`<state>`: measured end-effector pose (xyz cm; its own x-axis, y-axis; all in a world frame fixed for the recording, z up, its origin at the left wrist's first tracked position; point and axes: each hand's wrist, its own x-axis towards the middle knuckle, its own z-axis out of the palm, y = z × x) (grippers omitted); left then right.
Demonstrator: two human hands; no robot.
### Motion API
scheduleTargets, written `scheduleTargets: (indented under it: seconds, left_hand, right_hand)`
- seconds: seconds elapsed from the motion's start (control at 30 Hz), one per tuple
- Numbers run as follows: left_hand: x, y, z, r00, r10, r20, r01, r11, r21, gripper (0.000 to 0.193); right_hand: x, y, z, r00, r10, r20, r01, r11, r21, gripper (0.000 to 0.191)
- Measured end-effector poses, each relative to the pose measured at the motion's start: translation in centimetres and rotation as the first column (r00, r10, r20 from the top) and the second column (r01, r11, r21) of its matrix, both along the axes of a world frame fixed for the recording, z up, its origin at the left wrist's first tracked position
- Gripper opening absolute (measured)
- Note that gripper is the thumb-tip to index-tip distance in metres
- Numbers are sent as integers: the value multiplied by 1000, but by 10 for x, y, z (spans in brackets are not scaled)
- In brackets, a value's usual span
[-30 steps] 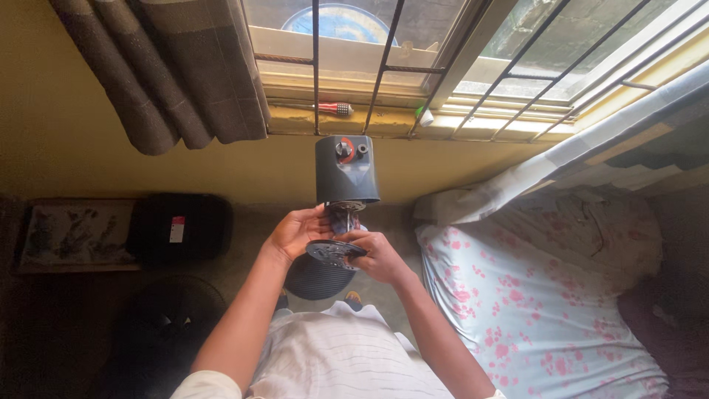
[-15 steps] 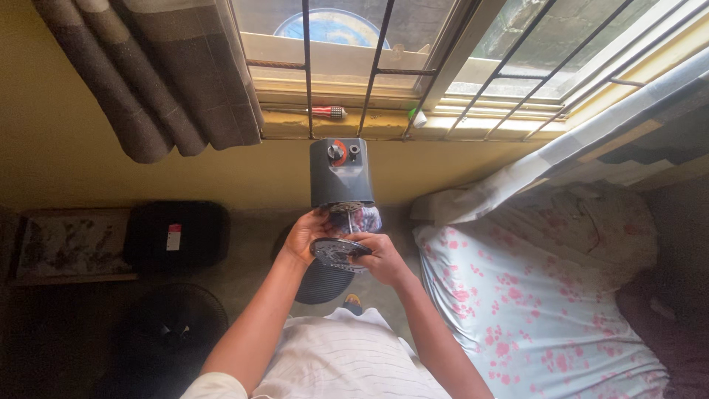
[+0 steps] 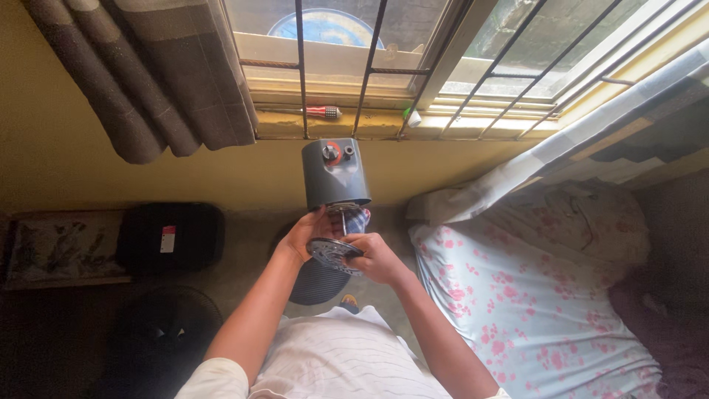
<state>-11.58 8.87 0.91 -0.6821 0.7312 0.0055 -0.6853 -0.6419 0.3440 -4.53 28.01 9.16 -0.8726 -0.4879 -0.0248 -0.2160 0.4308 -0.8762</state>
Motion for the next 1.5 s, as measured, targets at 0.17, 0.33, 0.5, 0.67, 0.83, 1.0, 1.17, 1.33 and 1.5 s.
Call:
scheduleTargets:
  seconds: [0.17,0.33,0.5,0.67,0.83,1.0,1.17,1.33,1.5]
  left_hand:
    - [-8,-11,-9,996,66,-66,-80,968,-237,49]
    - [-11,-14,-12,978,208,-9,-182,836,-517,27]
    - [1,-12,19,931,323,-172,-356,688,-632,12]
    - [20,-9,70,840,184,-510,-543,305,-783,16]
    - [24,-17,75,739,-27,-673,-638,295,-711,17]
    - [16,-21,56,911,47,-409,-365,554,-749,15]
    - [21,-22,58,804,-26,-594,-514,473,-716,14]
    - [27,-25,79,700,-45,-713,-631,429,-647,30]
    - [30,-22,96,442,-415,-795,-832,142,-537,26]
  right_hand:
    - [-4,6,-25,999,-8,33,14,982,-189,21]
    - [0,14,-53,986,-23,163,85,919,-384,16]
    - [7,11,-65,920,-28,392,280,747,-603,29]
    - [8,8,-67,896,26,444,307,688,-658,23]
    - [6,5,-66,930,94,356,198,688,-698,17]
    - [4,2,-64,865,13,501,325,746,-581,26]
    - [4,3,-71,917,67,393,236,702,-672,18]
    - [5,3,-67,892,69,446,282,686,-671,23]
    - [14,12,-39,937,12,350,197,807,-556,38]
